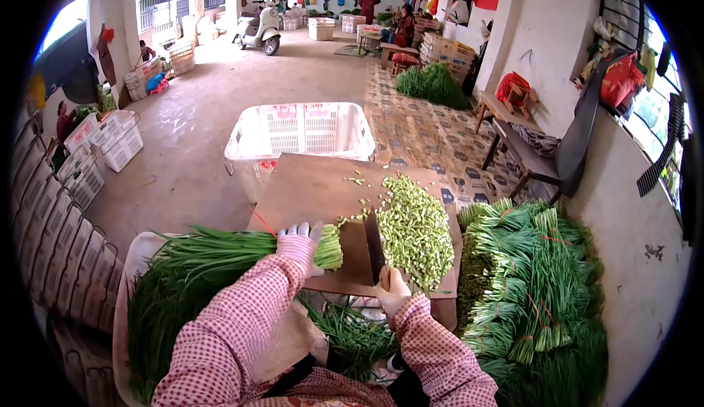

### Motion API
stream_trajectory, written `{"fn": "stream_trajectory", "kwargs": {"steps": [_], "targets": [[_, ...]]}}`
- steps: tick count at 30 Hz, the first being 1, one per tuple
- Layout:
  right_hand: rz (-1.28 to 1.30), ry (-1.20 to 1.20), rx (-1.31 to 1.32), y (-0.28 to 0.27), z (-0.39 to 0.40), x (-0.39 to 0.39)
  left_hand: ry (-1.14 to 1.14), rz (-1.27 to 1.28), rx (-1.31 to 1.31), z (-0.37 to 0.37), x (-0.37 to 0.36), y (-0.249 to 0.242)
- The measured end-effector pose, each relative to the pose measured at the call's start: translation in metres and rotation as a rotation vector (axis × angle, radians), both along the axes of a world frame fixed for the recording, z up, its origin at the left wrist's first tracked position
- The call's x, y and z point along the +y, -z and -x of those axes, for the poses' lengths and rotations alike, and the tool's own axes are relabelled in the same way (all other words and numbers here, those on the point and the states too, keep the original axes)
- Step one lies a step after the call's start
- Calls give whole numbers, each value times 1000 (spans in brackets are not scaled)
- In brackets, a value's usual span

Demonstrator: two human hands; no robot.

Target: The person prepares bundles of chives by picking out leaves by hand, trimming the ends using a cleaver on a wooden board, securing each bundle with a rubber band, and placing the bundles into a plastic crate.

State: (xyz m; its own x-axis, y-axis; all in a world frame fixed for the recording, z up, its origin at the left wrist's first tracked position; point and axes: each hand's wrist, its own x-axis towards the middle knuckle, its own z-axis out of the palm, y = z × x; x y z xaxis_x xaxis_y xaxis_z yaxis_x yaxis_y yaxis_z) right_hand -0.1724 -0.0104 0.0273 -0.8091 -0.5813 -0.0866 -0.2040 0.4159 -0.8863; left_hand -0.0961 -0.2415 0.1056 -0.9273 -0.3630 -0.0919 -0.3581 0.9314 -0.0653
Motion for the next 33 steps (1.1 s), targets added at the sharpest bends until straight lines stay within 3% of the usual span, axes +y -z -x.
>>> {"fn": "stream_trajectory", "kwargs": {"steps": [1, 3, 4, 5, 6, 7, 9, 10, 13, 14, 17, 21, 23, 25, 31, 33], "targets": [[218, -39, -194, -1, -4, 2, 19, -9, -15, 0, -3, 0], [142, -155, -113, 1, -5, 5, 111, -34, -69, -1, -17, -6], [12, -222, -112, -24, -9, 6, 175, -148, -106, -1, -35, -5], [-116, -300, -127, -44, -13, 7, 230, -602, -27, -4, -55, 2], [119, -325, -199, -17, -13, 8, 241, -1056, 71, -6, -72, 11], [361, -330, -253, 11, -11, 6, 138, -800, -57, -3, -64, -19], [338, -209, -551, -15, -19, 6, 98, -551, -91, 3, -89, -10], [410, -205, -536, 7, -13, 10, -13, -525, -85, -3, -75, -36], [396, -161, -576, 3, -11, 21, 16, -378, -112, 6, -60, -40], [398, -154, -583, 3, -12, 23, 3, -326, -256, 14, -46, -47], [420, -154, -561, 3, -13, 28, 117, -215, -134, 24, -11, -19], [464, -165, -535, 2, -13, 29, 32, 64, 21, 14, 11, 19], [526, -99, -735, -7, -11, 31, 46, 99, 40, 9, 11, 24], [545, -42, -654, 11, -9, 29, 53, 84, 53, 9, 11, 19], [378, -41, -443, -23, -10, 27, 75, -41, -47, 12, 3, -2], [194, -126, -18, -19, -2, 15, 111, -35, 1, 8, 0, 3]]}}
